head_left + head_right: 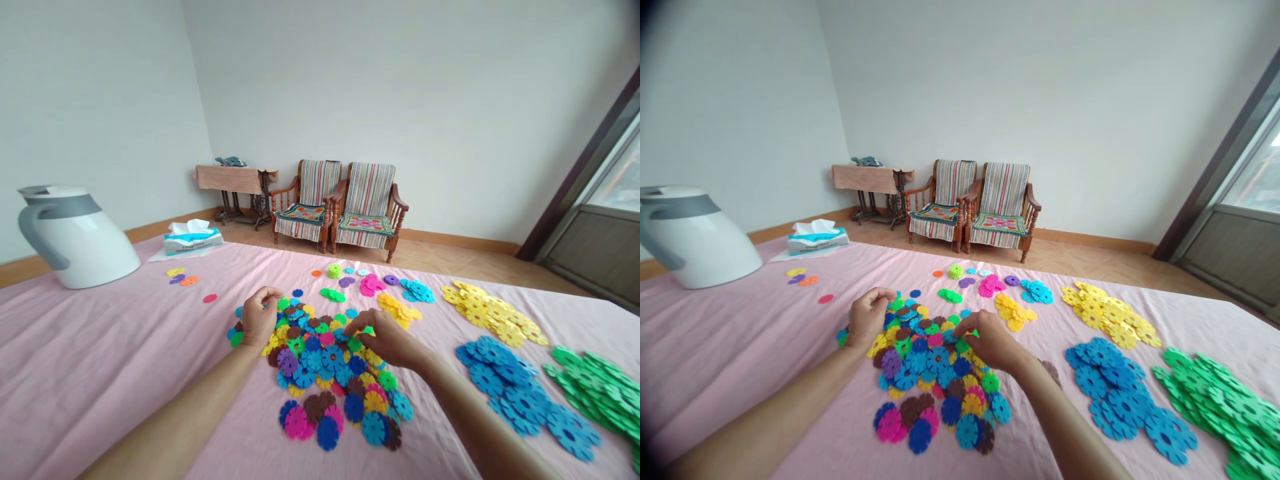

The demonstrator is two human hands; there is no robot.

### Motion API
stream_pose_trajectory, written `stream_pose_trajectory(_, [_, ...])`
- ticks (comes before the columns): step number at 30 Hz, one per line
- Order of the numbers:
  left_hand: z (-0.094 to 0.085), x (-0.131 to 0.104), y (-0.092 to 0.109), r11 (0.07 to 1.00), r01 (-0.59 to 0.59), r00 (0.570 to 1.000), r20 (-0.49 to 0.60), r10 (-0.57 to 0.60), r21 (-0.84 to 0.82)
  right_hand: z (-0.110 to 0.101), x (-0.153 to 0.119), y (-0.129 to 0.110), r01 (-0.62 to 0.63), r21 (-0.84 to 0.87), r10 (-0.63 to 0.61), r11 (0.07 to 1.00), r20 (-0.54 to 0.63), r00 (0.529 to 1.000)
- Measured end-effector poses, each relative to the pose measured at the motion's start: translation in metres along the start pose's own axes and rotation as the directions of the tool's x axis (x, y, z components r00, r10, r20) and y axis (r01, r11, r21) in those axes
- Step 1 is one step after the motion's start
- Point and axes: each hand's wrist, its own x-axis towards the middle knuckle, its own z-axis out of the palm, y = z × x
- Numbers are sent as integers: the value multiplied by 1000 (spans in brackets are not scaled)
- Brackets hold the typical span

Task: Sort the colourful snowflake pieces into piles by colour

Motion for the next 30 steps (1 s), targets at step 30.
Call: stream_pose_trajectory(30, [1, 0, -1, 1000, 12, 1000, 7, -12, -11, 0, 53, 37, -292, 84, 303, 953, -308, 902])
